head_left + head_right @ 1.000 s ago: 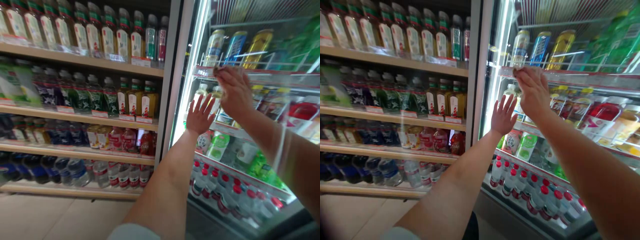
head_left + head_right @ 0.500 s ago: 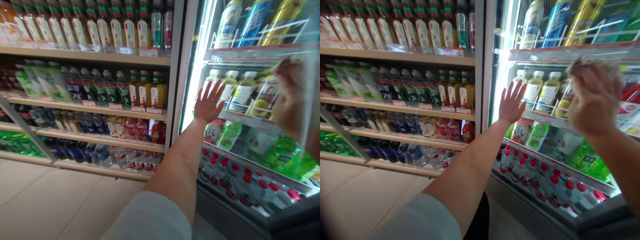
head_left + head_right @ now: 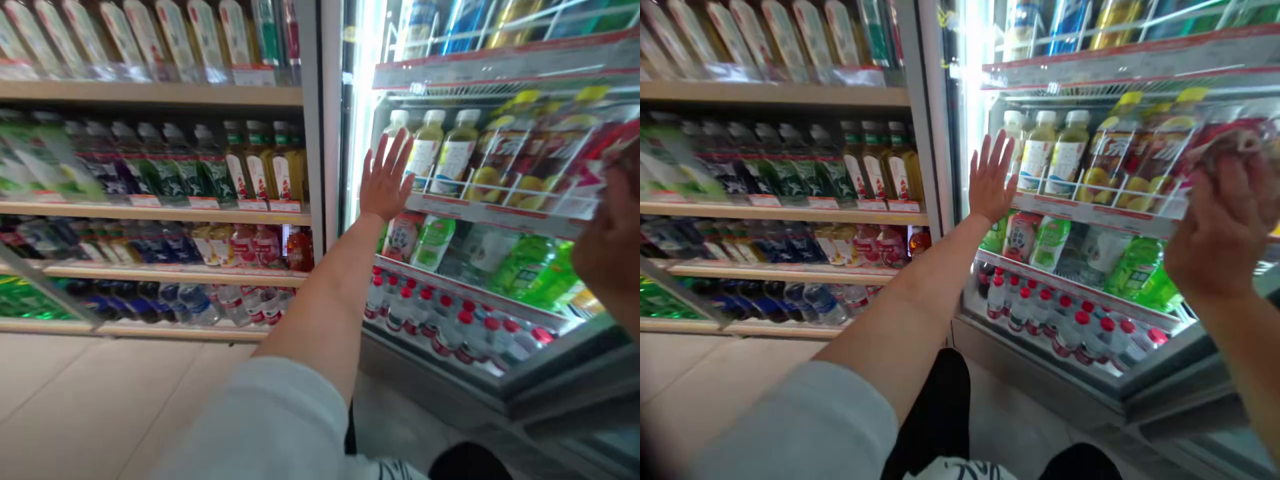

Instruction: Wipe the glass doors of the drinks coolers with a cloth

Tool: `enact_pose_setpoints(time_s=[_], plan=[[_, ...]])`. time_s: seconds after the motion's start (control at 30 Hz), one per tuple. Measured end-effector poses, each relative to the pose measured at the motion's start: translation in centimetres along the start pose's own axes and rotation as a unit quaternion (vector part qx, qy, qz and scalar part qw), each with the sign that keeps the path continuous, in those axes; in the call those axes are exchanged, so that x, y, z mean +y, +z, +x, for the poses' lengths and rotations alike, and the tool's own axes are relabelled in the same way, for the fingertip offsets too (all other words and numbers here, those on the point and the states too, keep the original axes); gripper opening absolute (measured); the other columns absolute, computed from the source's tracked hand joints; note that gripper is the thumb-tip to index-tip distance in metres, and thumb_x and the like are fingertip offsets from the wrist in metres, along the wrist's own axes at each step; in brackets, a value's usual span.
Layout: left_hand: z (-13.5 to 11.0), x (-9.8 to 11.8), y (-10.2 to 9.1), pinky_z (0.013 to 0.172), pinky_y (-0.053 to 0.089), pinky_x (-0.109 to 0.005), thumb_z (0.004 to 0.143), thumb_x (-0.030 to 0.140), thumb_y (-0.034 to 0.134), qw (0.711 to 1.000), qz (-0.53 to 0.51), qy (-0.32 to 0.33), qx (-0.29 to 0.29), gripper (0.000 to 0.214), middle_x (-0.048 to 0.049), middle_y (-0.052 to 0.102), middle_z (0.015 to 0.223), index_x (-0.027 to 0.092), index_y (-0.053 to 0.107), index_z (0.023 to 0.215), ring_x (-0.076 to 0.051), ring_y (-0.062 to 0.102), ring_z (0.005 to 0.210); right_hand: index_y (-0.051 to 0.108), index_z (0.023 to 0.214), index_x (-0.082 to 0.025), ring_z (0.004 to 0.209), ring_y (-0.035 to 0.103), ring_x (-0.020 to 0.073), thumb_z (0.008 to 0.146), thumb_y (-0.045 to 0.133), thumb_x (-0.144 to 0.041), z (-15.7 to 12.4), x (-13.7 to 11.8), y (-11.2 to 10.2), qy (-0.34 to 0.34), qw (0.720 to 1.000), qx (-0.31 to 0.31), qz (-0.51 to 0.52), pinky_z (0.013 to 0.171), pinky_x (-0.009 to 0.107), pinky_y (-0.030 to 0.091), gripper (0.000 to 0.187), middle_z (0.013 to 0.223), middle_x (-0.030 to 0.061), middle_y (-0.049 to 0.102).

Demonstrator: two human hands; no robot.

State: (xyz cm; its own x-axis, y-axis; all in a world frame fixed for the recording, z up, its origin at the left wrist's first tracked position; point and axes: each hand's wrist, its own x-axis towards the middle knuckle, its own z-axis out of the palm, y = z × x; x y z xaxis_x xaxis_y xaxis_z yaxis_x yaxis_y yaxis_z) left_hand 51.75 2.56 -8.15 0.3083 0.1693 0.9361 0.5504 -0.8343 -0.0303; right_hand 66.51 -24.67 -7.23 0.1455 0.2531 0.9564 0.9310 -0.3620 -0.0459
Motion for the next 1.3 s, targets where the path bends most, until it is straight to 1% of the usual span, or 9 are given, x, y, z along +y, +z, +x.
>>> enact_pose_setpoints(time_s=[0.23, 0.37, 0.43, 0.5, 0.63, 0.9, 1.07, 1.13, 1.3], plan=[[0.1, -0.6, 0.4, 0.131, -0.002, -0.038, 0.098, 0.040, 0.026, 0.998, -0.061, -0.004, 0.026, 0.065, 0.0076, 0.020, 0.168, 0.028, 0.031, 0.162, -0.011, -0.007, 0.156, 0.058, 0.144, -0.035, 0.143, 0.049, 0.0218, 0.099, 0.043, -0.023, -5.6, 4.8, 0.4, -0.156, 0.978, -0.129, -0.047, 0.120, 0.045, 0.039, 0.050, 0.144, 0.0054, 0.060], [0.2, -0.6, 0.6, 0.132, -0.001, -0.040, 0.097, 0.040, 0.031, 0.996, -0.081, -0.008, 0.034, 0.067, 0.0072, 0.018, 0.169, 0.024, 0.031, 0.162, -0.014, -0.005, 0.158, 0.050, 0.152, -0.027, 0.151, 0.036, 0.0300, 0.102, 0.043, -0.025, -3.0, 10.8, 0.8, -0.163, 0.982, 0.080, -0.057, 0.123, 0.058, 0.031, 0.050, 0.155, 0.0082, 0.048], [0.2, -0.6, 0.8, 0.132, -0.002, -0.040, 0.098, 0.040, 0.030, 0.995, -0.082, -0.003, 0.048, 0.067, 0.0059, 0.017, 0.169, 0.020, 0.031, 0.162, -0.015, -0.004, 0.158, 0.050, 0.151, -0.029, 0.149, 0.039, 0.0297, 0.102, 0.042, -0.022, -3.8, 11.3, 1.6, -0.148, 0.980, 0.119, -0.051, 0.121, 0.057, 0.035, 0.050, 0.156, 0.0069, 0.048], [0.2, -0.7, 1.1, 0.132, -0.003, -0.037, 0.101, 0.042, 0.026, 0.995, -0.077, 0.003, 0.067, 0.065, 0.0054, 0.018, 0.170, 0.020, 0.030, 0.162, -0.013, -0.004, 0.158, 0.049, 0.152, -0.030, 0.148, 0.041, 0.0307, 0.099, 0.047, -0.021, -6.8, 9.7, 2.4, -0.173, 0.976, 0.133, -0.026, 0.121, 0.057, 0.036, 0.053, 0.152, 0.0079, 0.052], [0.1, -0.9, 1.6, 0.131, -0.003, -0.036, 0.104, 0.047, 0.022, 0.994, -0.068, 0.027, 0.086, 0.066, -0.0003, 0.022, 0.169, 0.015, 0.031, 0.160, -0.014, -0.005, 0.158, 0.032, 0.160, -0.035, 0.147, 0.042, 0.0227, 0.100, 0.045, -0.014, -11.3, 6.1, 2.9, -0.207, 0.974, -0.093, -0.011, 0.128, 0.048, 0.031, 0.065, 0.152, 0.0025, 0.052], [0.0, -0.7, 1.4, 0.132, -0.004, -0.038, 0.104, 0.042, 0.027, 0.992, -0.089, 0.023, 0.088, 0.062, 0.0025, 0.020, 0.169, 0.017, 0.029, 0.161, -0.015, -0.002, 0.158, 0.043, 0.154, -0.031, 0.151, 0.036, 0.0251, 0.105, 0.043, -0.024, -3.9, 4.1, 4.2, -0.165, 0.984, 0.067, -0.034, 0.123, 0.055, 0.036, 0.049, 0.156, 0.0010, 0.047], [0.5, -1.0, 2.1, 0.130, -0.009, -0.039, 0.104, 0.049, 0.029, 0.993, -0.078, 0.029, 0.085, 0.066, -0.0068, 0.026, 0.167, 0.011, 0.032, 0.158, -0.021, -0.001, 0.159, 0.037, 0.156, -0.034, 0.148, 0.042, 0.0168, 0.108, 0.034, -0.018, -8.3, -0.4, 6.7, -0.261, 0.957, -0.125, -0.001, 0.126, 0.049, 0.036, 0.051, 0.155, -0.0051, 0.048], [0.5, -0.9, 2.2, 0.130, -0.012, -0.034, 0.104, 0.048, 0.030, 0.991, -0.091, 0.021, 0.094, 0.064, -0.0013, 0.024, 0.168, 0.013, 0.032, 0.158, -0.018, -0.003, 0.158, 0.039, 0.155, -0.032, 0.148, 0.041, 0.0152, 0.109, 0.031, -0.018, -6.7, -1.8, 6.7, -0.277, 0.949, -0.152, 0.003, 0.128, 0.047, 0.033, 0.048, 0.157, -0.0055, 0.045], [0.3, -0.6, 1.6, 0.131, -0.005, -0.033, 0.103, 0.036, 0.028, 0.992, -0.086, 0.025, 0.094, 0.061, -0.0027, 0.028, 0.166, 0.011, 0.035, 0.158, -0.015, -0.004, 0.158, 0.051, 0.149, -0.025, 0.150, 0.037, 0.0264, 0.112, 0.021, -0.034, 2.7, -4.4, 7.0, -0.138, 0.990, 0.010, -0.027, 0.125, 0.053, 0.031, 0.048, 0.155, -0.0036, 0.048]])
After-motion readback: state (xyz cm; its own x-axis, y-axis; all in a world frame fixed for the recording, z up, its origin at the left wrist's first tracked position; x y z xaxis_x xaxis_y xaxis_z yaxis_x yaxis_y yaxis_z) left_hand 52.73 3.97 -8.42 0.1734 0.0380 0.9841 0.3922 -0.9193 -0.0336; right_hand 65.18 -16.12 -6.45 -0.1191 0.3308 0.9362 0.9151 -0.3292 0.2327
